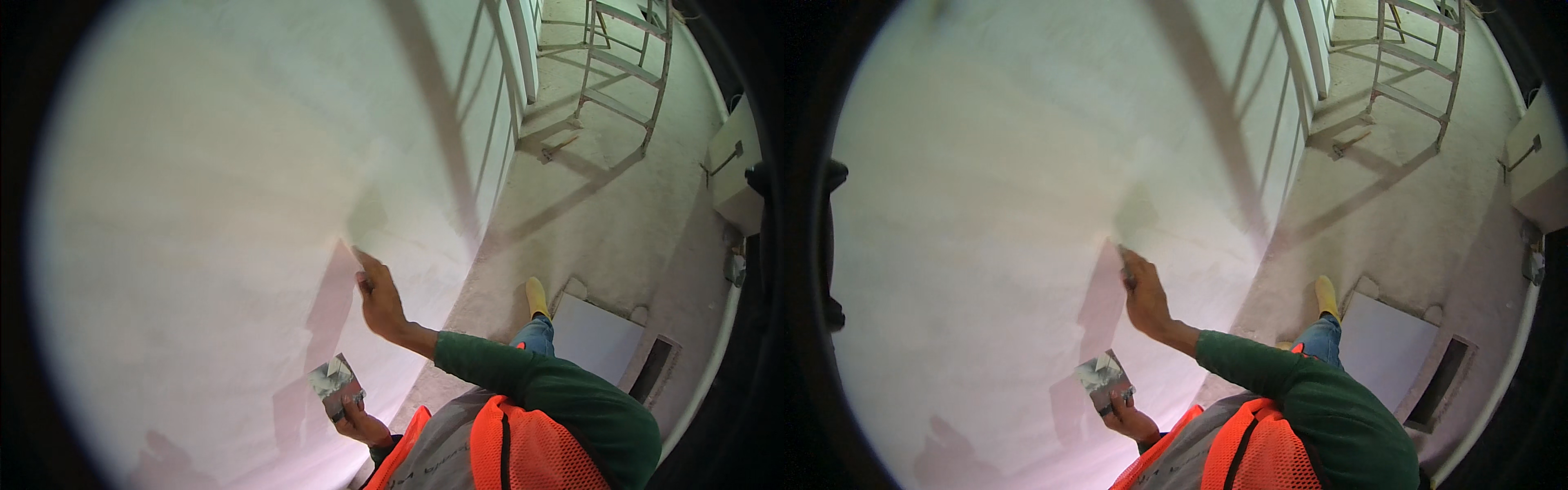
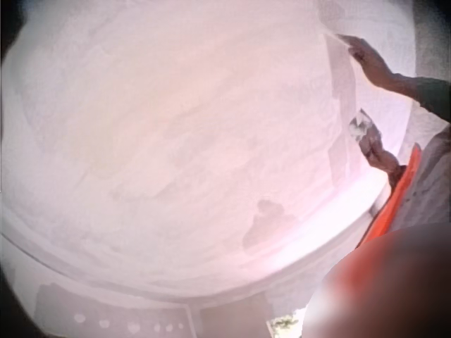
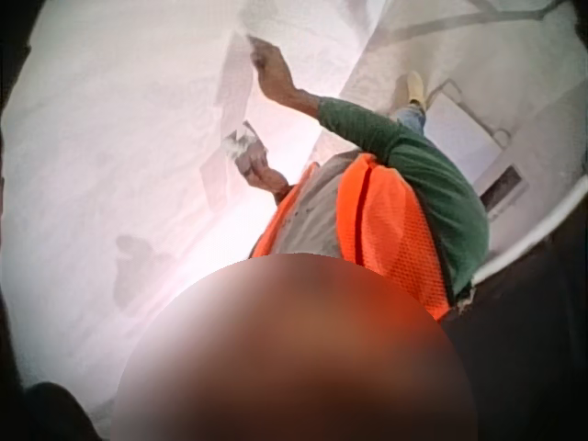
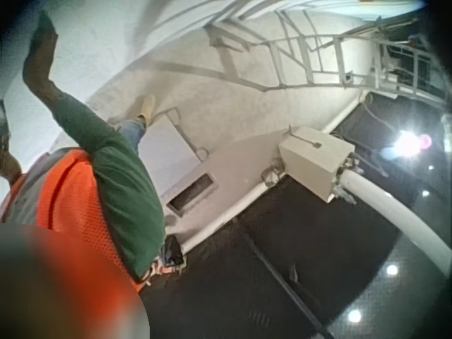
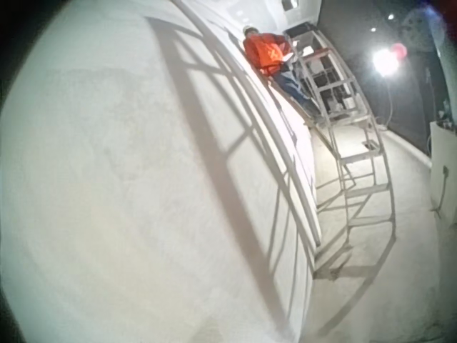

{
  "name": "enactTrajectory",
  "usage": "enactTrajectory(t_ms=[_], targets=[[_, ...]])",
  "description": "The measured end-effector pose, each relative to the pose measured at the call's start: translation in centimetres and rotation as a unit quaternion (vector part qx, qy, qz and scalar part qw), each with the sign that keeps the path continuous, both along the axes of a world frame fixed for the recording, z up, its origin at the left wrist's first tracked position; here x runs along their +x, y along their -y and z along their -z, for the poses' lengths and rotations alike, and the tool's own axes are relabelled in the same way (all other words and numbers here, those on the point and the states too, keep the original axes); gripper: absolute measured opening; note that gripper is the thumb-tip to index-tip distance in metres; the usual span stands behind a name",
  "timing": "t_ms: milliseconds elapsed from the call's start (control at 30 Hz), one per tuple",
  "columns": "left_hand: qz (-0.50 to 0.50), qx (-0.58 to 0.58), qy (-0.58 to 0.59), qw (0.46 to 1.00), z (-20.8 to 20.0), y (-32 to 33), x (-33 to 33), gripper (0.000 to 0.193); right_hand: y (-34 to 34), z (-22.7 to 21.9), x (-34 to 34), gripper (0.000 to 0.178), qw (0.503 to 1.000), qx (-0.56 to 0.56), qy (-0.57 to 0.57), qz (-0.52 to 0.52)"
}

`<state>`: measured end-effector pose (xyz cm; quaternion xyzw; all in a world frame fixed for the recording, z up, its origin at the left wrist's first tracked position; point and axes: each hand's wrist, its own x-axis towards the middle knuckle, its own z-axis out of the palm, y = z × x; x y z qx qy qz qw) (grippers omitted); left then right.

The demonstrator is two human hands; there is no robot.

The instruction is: The person applies plaster to a wall using a trowel and a hawk. They repeatedly scoop plaster from the hawk and spread it across the wall surface in smooth strokes. The person occasionally walks to a bucket to reload the hawk with more plaster.

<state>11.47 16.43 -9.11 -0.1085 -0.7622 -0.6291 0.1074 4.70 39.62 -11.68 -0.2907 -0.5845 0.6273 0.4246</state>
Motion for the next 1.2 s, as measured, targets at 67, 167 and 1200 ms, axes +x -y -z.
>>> enactTrajectory(t_ms=[67,167,1200], targets=[[0.015,-0.006,-0.007,1.000,-0.2,-0.1,0.2,0.025,-1.5,0.5,0.8,0.037,0.979,-0.200,-0.006,0.047],[0.022,-0.012,-0.020,0.999,-0.3,-0.1,0.1,0.025,-7.1,1.4,0.0,0.038,0.914,-0.396,-0.068,0.058],[-0.007,0.057,0.036,0.998,-1.3,-6.2,3.1,0.038,-17.9,1.1,-2.9,0.057,0.949,0.175,0.045,0.257]])
